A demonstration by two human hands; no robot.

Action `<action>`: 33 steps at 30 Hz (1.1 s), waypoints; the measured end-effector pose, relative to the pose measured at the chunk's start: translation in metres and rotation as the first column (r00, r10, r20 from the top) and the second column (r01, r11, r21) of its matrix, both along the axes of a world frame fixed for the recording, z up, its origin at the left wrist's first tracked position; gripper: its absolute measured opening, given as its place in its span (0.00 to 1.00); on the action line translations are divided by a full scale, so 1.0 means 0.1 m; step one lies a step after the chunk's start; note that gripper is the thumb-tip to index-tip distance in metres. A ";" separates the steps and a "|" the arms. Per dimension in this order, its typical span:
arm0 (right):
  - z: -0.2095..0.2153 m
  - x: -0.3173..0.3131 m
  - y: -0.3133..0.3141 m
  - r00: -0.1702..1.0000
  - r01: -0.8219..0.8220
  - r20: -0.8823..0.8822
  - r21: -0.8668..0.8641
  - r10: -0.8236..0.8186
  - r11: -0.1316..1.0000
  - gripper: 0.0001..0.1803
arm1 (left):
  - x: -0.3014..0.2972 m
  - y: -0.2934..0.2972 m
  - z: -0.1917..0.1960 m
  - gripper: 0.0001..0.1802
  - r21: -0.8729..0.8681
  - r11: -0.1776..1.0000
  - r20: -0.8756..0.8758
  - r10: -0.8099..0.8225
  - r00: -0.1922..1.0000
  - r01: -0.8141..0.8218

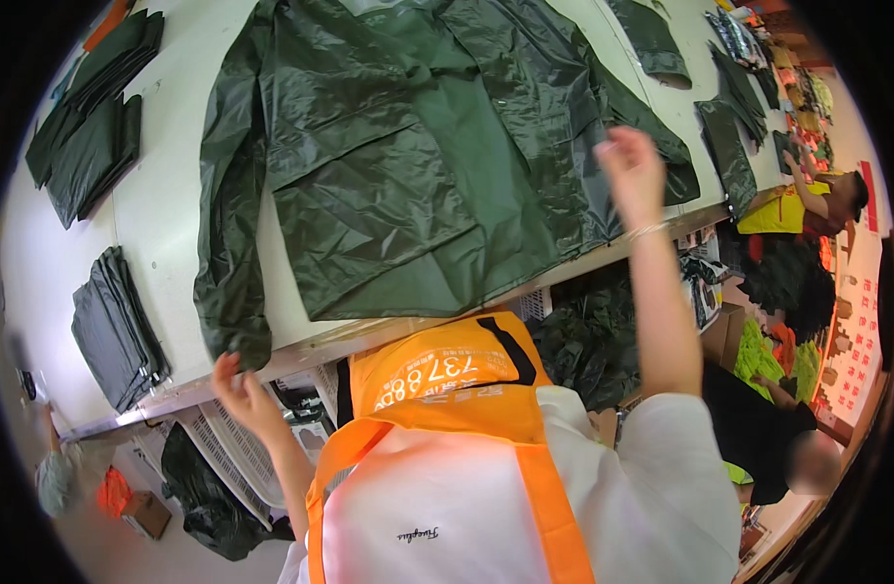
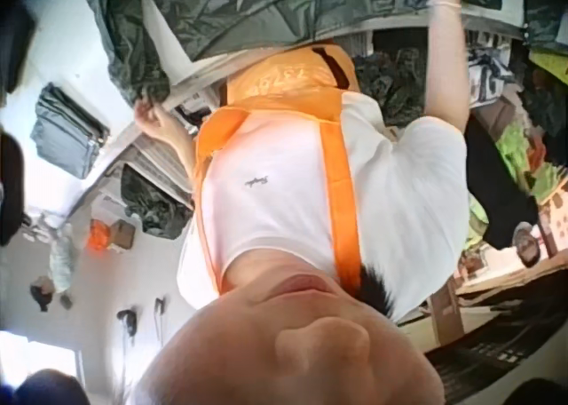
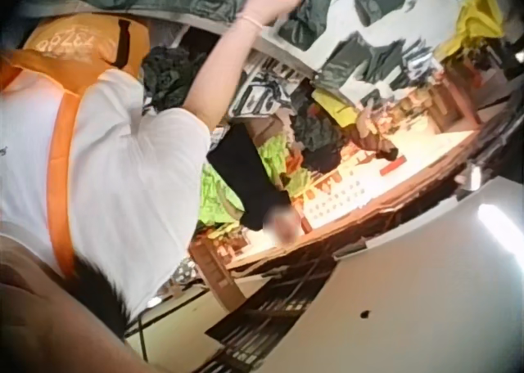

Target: The person folds a dark green jacket on a white table. They smooth the fabric, fold the sleeves and sides, then fold the jacket into a compact rectangle and place it on a stack of similar folded jackets.

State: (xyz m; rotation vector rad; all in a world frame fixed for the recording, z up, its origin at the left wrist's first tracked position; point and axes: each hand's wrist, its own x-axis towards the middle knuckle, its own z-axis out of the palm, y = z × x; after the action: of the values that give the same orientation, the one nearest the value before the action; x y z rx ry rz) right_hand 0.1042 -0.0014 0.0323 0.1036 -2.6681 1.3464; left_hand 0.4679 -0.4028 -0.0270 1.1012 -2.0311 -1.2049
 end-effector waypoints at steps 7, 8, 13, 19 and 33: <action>-0.79 -2.73 3.32 0.939 0.313 -0.010 0.435 -0.343 0.844 0.24 | -1.17 1.66 0.27 0.21 -0.664 0.728 0.361 0.110 0.926 0.173; -1.00 -2.94 3.65 0.925 0.297 0.059 0.502 -0.374 0.812 0.24 | -1.28 1.78 0.27 0.21 -0.667 0.714 0.427 0.134 0.894 0.212; -1.63 -3.29 3.95 0.898 0.201 0.173 0.657 -0.404 0.727 0.24 | -1.52 2.14 0.03 0.17 0.321 0.940 0.400 -0.248 0.882 0.118; -0.64 -2.42 2.74 0.944 0.100 0.326 -0.415 0.045 0.904 0.16 | -2.63 3.20 -0.02 0.17 -0.233 0.319 0.468 -0.792 0.393 0.919; -1.04 0.26 1.60 0.697 -0.711 0.268 0.146 0.664 0.688 0.10 | -3.17 3.21 -0.49 0.07 -0.245 0.175 0.268 -0.933 0.240 0.954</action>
State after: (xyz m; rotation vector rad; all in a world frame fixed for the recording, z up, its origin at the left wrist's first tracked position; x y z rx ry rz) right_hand 0.1304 0.1591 -0.0719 1.1919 -3.0920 1.2039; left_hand 0.1507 -0.0819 -0.0762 -0.5926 -2.9106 -1.1320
